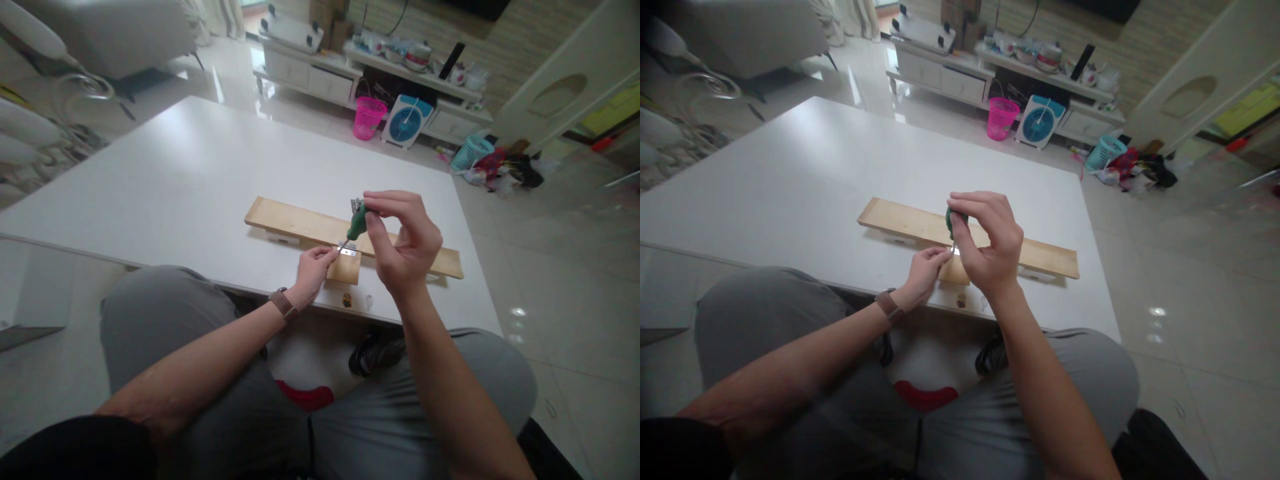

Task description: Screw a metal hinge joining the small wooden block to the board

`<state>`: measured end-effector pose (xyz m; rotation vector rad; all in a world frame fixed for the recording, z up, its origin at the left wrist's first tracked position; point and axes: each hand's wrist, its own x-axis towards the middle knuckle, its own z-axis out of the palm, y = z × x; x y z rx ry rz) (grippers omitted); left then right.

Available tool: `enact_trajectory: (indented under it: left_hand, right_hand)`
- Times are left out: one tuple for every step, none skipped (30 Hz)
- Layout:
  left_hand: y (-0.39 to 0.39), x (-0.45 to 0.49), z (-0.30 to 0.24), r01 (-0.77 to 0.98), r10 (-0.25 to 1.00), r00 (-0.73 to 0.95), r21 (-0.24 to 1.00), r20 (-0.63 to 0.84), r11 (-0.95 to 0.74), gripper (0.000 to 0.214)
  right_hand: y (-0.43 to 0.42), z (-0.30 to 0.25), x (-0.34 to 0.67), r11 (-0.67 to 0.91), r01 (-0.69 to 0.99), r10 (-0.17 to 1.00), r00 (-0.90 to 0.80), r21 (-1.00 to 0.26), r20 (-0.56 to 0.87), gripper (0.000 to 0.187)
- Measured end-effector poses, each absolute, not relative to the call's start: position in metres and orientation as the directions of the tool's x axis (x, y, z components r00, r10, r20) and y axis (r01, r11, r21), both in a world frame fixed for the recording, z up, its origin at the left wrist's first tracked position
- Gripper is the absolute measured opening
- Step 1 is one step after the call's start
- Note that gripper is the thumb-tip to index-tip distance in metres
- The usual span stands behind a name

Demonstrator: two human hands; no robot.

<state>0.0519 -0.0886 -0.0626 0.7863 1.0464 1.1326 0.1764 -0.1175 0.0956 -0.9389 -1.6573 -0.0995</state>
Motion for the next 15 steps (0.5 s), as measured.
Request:
enact_trajectory:
  left_hand:
    - [-0.0886,0.0519,-0.0624,-0.332,0.963,0.083,0.904,-0.258,0.271,0.032]
    - [-0.0885,0.0519,-0.0622,-0.334,0.961,0.084,0.901,-0.263,0.276,0.033]
    - [-0.0884,0.0518,-0.0621,-0.335,0.961,0.084,0.901,-0.264,0.277,0.033]
    - [-0.0884,0.0518,-0.0620,-0.333,0.961,0.084,0.901,-0.264,0.277,0.034]
    - [-0.0883,0.0517,-0.0620,-0.330,0.961,0.083,0.903,-0.264,0.276,0.034]
    - [-0.0883,0.0517,-0.0621,-0.326,0.961,0.083,0.904,-0.263,0.275,0.034]
    - [-0.0884,0.0517,-0.0622,-0.324,0.962,0.083,0.906,-0.261,0.274,0.034]
    - [-0.0884,0.0517,-0.0624,-0.323,0.962,0.084,0.906,-0.259,0.272,0.034]
    - [-0.0885,0.0518,-0.0626,-0.324,0.962,0.084,0.906,-0.258,0.271,0.034]
    - [-0.0886,0.0519,-0.0628,-0.327,0.963,0.082,0.906,-0.257,0.270,0.034]
    - [-0.0887,0.0519,-0.0630,-0.330,0.963,0.081,0.905,-0.257,0.269,0.033]
    - [-0.0888,0.0520,-0.0632,-0.333,0.963,0.081,0.904,-0.257,0.269,0.033]
    - [-0.0888,0.0520,-0.0633,-0.335,0.963,0.081,0.903,-0.258,0.270,0.033]
    - [-0.0888,0.0519,-0.0634,-0.334,0.962,0.081,0.902,-0.262,0.274,0.033]
    - [-0.0888,0.0518,-0.0634,-0.331,0.961,0.081,0.902,-0.265,0.277,0.033]
  right_hand:
    - [-0.1171,0.0956,0.1765,0.674,0.622,0.504,0.008,-0.399,0.864,0.007]
    - [-0.1167,0.0954,0.1767,0.670,0.629,0.488,0.028,-0.395,0.873,0.004]
    - [-0.1164,0.0952,0.1770,0.665,0.636,0.472,0.048,-0.391,0.881,0.006]
    - [-0.1163,0.0950,0.1772,0.661,0.641,0.463,0.061,-0.390,0.884,0.008]
    - [-0.1163,0.0949,0.1773,0.660,0.640,0.465,0.065,-0.394,0.883,0.008]
    - [-0.1164,0.0948,0.1773,0.665,0.631,0.474,0.057,-0.399,0.879,0.005]
    - [-0.1165,0.0949,0.1771,0.676,0.616,0.484,0.043,-0.405,0.874,0.003]
    - [-0.1166,0.0950,0.1768,0.691,0.596,0.493,0.023,-0.408,0.870,0.005]
    - [-0.1167,0.0951,0.1764,0.707,0.578,0.496,0.005,-0.407,0.868,0.009]
    - [-0.1166,0.0952,0.1760,0.718,0.567,0.495,-0.009,-0.404,0.869,0.011]
    - [-0.1165,0.0953,0.1757,0.723,0.565,0.492,-0.015,-0.398,0.871,0.012]
    - [-0.1163,0.0952,0.1754,0.720,0.572,0.489,-0.016,-0.393,0.872,0.011]
    - [-0.1161,0.0951,0.1753,0.711,0.586,0.487,-0.010,-0.390,0.873,0.008]
    - [-0.1160,0.0948,0.1753,0.698,0.603,0.484,0.002,-0.388,0.875,0.004]
    - [-0.1159,0.0946,0.1754,0.684,0.618,0.480,0.020,-0.388,0.877,0.002]
